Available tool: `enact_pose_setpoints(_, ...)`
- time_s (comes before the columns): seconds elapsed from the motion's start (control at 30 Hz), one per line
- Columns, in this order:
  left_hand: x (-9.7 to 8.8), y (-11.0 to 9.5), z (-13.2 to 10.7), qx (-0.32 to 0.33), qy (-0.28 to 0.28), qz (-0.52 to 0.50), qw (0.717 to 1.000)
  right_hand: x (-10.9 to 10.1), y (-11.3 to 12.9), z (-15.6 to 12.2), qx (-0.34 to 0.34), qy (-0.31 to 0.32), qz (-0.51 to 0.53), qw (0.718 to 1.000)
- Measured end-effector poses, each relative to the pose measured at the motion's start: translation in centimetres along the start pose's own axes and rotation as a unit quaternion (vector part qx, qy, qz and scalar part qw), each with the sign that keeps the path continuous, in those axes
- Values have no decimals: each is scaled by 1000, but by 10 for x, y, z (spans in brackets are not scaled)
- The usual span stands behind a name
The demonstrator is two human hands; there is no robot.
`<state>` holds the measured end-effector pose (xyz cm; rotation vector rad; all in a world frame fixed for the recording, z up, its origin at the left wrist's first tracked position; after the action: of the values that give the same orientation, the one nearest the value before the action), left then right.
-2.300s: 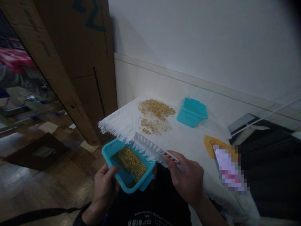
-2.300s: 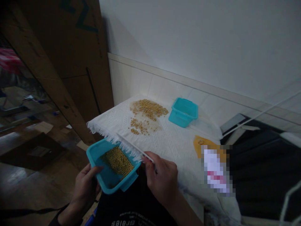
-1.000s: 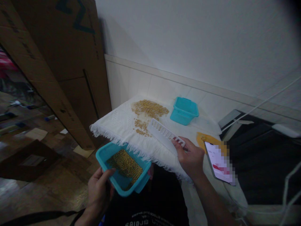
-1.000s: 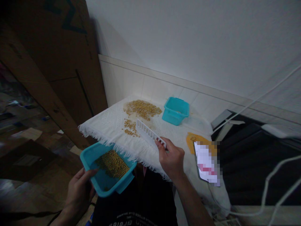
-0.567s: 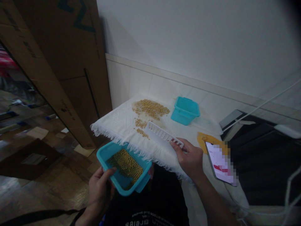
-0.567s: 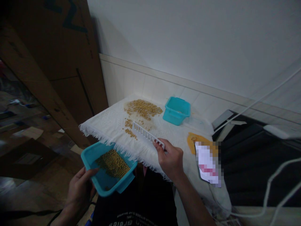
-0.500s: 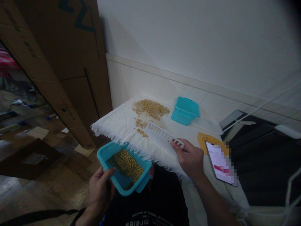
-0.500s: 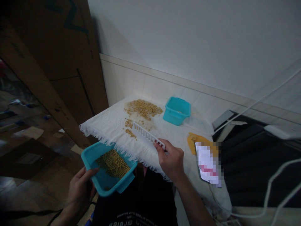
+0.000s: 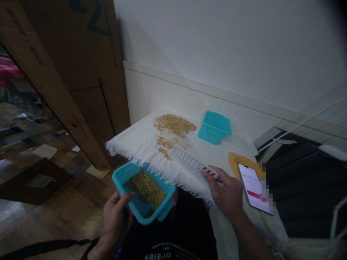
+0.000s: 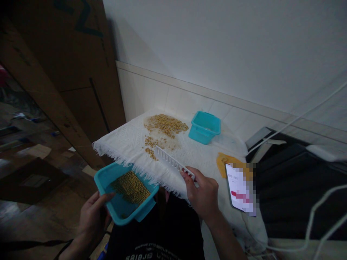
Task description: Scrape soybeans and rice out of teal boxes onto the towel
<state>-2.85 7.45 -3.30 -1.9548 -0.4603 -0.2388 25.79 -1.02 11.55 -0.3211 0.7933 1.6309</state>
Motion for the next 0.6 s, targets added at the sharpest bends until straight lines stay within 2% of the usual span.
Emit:
enact_pose_setpoints(0.17, -1, 1, 0, -3, -1, 24, 1000, 0, 4, 2, -3, 6, 6, 1000)
enact_pose_setpoints(0.3, -1, -1, -2, 2, -14, 8, 1000, 1, 5, 3, -11, 10, 5, 1000)
enact_pose_setpoints(0.6, 0, -3, -3, -1, -5, -6, 1000, 0, 5, 2, -13, 23, 13, 1000)
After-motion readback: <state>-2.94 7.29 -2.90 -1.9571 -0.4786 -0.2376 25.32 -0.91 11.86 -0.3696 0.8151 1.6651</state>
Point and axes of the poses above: each hand's wrist, its own z-axis towards the middle knuckle, its own x-axis out of the palm, y = z × x, the point moved 6 cm from there along z, towards the middle knuckle
